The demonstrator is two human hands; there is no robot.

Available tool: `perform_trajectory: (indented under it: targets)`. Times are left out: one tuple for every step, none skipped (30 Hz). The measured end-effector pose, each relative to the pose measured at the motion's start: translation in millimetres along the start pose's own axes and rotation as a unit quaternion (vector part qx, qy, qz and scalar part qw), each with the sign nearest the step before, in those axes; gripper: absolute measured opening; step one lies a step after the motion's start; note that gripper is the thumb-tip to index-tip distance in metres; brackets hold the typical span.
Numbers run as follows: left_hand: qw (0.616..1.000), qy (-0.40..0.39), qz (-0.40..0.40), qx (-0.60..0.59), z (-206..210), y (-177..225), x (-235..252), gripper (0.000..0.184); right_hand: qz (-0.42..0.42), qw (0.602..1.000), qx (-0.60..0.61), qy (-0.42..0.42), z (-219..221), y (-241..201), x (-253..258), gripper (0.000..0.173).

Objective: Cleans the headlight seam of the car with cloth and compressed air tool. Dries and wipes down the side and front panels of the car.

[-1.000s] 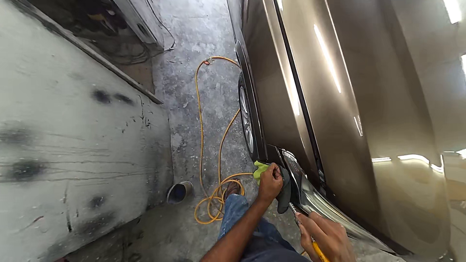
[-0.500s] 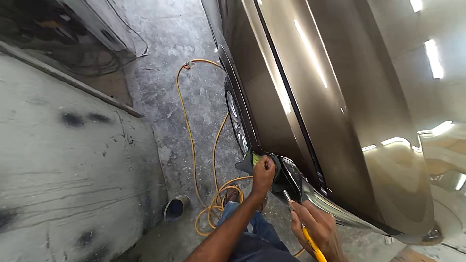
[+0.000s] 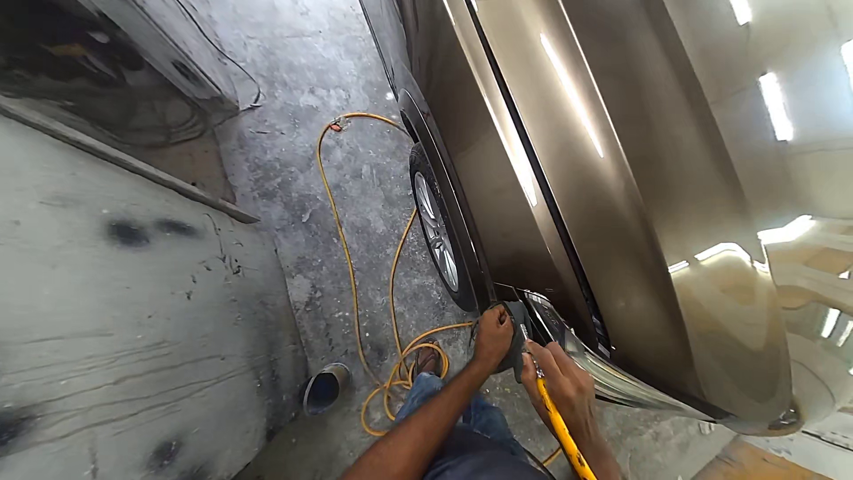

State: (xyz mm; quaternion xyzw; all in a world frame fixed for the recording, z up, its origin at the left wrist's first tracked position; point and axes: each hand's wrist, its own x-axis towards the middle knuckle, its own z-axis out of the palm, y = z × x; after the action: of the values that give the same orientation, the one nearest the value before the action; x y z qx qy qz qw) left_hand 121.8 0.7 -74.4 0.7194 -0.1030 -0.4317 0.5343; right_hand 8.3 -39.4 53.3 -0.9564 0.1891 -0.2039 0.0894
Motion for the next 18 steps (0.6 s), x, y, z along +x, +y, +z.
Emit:
perform_trajectory:
  targets:
    - [1.0,0.009,0.0,-0.016,-3.0,2.8,3.5,0.025,0.0,1.0,-0.002,-0.002,-0.1,-2.3,0.0,0.024]
    - [0.999,0.014,-0.002,-0.039,-5.5,6.8,6.7,0.029,-0.001,1.0,-0.003,-0.001,-0.3,-4.2,-0.5,0.024]
    - [0.998,0.016,-0.008,-0.064,-6.7,11.6,9.1,0.033,0.0,1.0,-0.001,-0.001,-1.2,-5.5,-1.4,0.024]
    - [0.995,0.012,-0.023,-0.096,-7.3,17.3,9.0,0.035,0.0,1.0,0.002,0.002,-2.9,-6.2,-2.8,0.024]
    - [0.99,0.009,-0.047,-0.136,-7.2,23.1,6.3,0.036,0.004,1.0,0.009,0.004,-5.3,-6.8,-4.8,0.024]
    - [0.982,0.009,-0.071,-0.177,-6.3,27.7,3.0,0.038,0.009,1.0,0.017,0.004,-8.0,-7.4,-7.3,0.024]
    - [0.972,0.011,-0.093,-0.216,-5.1,31.4,0.4,0.038,0.015,1.0,0.022,0.006,-10.3,-8.1,-10.1,0.024]
    - [0.962,0.016,-0.111,-0.248,-4.0,34.7,-1.7,0.039,0.019,1.0,0.023,0.008,-12.1,-8.6,-13.9,0.024]
    - [0.956,0.025,-0.12,-0.268,-2.6,37.0,-2.4,0.039,0.023,1.0,0.02,0.009,-13.5,-9.0,-18.0,0.025]
    - [0.952,0.032,-0.121,-0.279,-1.6,38.2,-1.6,0.039,0.024,1.0,0.016,0.01,-14.8,-8.9,-21.3,0.025]
    - [0.951,0.035,-0.117,-0.283,-0.4,38.7,-0.4,0.039,0.025,1.0,0.011,0.012,-16.4,-8.3,-23.5,0.025]
    - [0.951,0.034,-0.112,-0.285,0.4,38.7,-0.2,0.038,0.025,1.0,0.01,0.014,-18.2,-7.3,-25.4,0.025]
    - [0.952,0.03,-0.11,-0.286,0.7,39.3,-1.2,0.038,0.025,1.0,0.011,0.014,-20.1,-6.5,-26.8,0.025]
    - [0.951,0.027,-0.11,-0.287,0.9,42.6,-3.0,0.038,0.025,1.0,0.013,0.015,-21.7,-5.8,-27.4,0.025]
    - [0.949,0.027,-0.118,-0.292,2.0,47.0,-4.9,0.039,0.025,0.999,0.016,0.016,-23.0,-5.1,-27.6,0.025]
    - [0.944,0.03,-0.131,-0.301,4.5,51.6,-7.5,0.04,0.025,0.999,0.02,0.017,-24.8,-4.4,-27.9,0.025]
    - [0.938,0.034,-0.143,-0.315,7.2,56.1,-10.0,0.041,0.025,0.999,0.023,0.016,-26.7,-4.1,-28.0,0.025]
    - [0.931,0.038,-0.151,-0.331,10.0,60.7,-11.9,0.041,0.025,0.999,0.026,0.016,-28.1,-3.9,-27.9,0.024]
